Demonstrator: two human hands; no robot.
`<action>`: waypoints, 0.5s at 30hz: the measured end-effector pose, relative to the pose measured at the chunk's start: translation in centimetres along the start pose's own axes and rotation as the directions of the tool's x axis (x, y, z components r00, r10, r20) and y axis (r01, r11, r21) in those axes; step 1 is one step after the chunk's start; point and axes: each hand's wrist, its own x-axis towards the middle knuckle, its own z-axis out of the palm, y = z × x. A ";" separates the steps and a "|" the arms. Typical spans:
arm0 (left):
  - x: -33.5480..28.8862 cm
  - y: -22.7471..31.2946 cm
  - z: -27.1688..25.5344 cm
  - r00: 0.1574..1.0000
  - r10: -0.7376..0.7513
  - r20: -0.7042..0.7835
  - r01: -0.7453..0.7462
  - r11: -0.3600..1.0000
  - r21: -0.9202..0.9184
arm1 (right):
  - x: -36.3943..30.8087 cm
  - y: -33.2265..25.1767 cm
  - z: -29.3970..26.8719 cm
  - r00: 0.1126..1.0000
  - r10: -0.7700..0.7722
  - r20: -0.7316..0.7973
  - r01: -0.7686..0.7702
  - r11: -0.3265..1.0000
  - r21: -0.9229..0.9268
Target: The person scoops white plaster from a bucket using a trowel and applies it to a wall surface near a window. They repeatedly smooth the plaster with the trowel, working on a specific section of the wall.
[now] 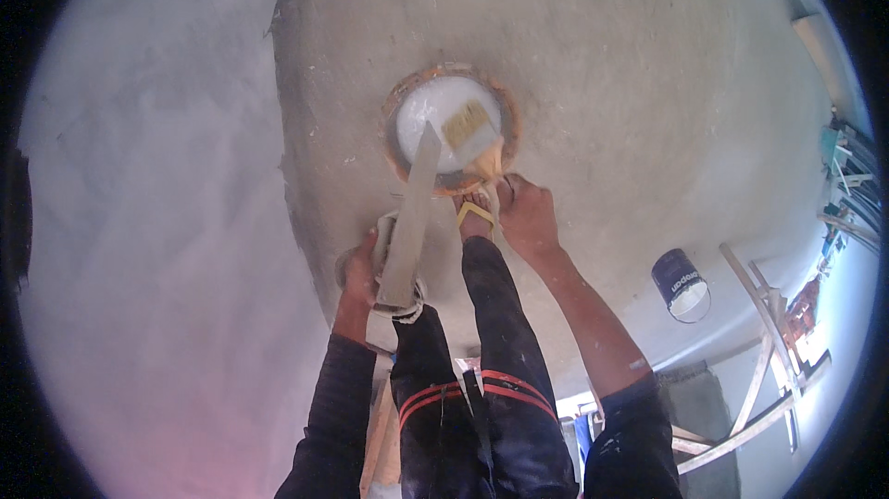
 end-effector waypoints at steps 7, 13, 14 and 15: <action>-2.3 0.9 1.3 0.999 0.010 -0.036 -0.008 0.999 0.047 | 4.5 -0.8 2.8 0.955 -0.260 0.143 0.293 0.750 -0.593; -3.3 1.0 1.4 0.997 -0.024 0.076 0.036 0.987 -0.159 | 7.1 1.4 2.0 0.978 -0.196 0.067 0.190 0.720 -0.668; -3.3 1.1 1.6 0.994 -0.050 0.102 0.073 0.970 -0.232 | 6.9 2.1 2.3 0.976 -0.192 0.108 0.214 0.721 -0.659; -3.0 1.1 1.6 0.986 -0.060 0.157 0.100 0.960 -0.262 | 6.8 2.7 2.4 0.971 -0.189 0.145 0.238 0.716 -0.656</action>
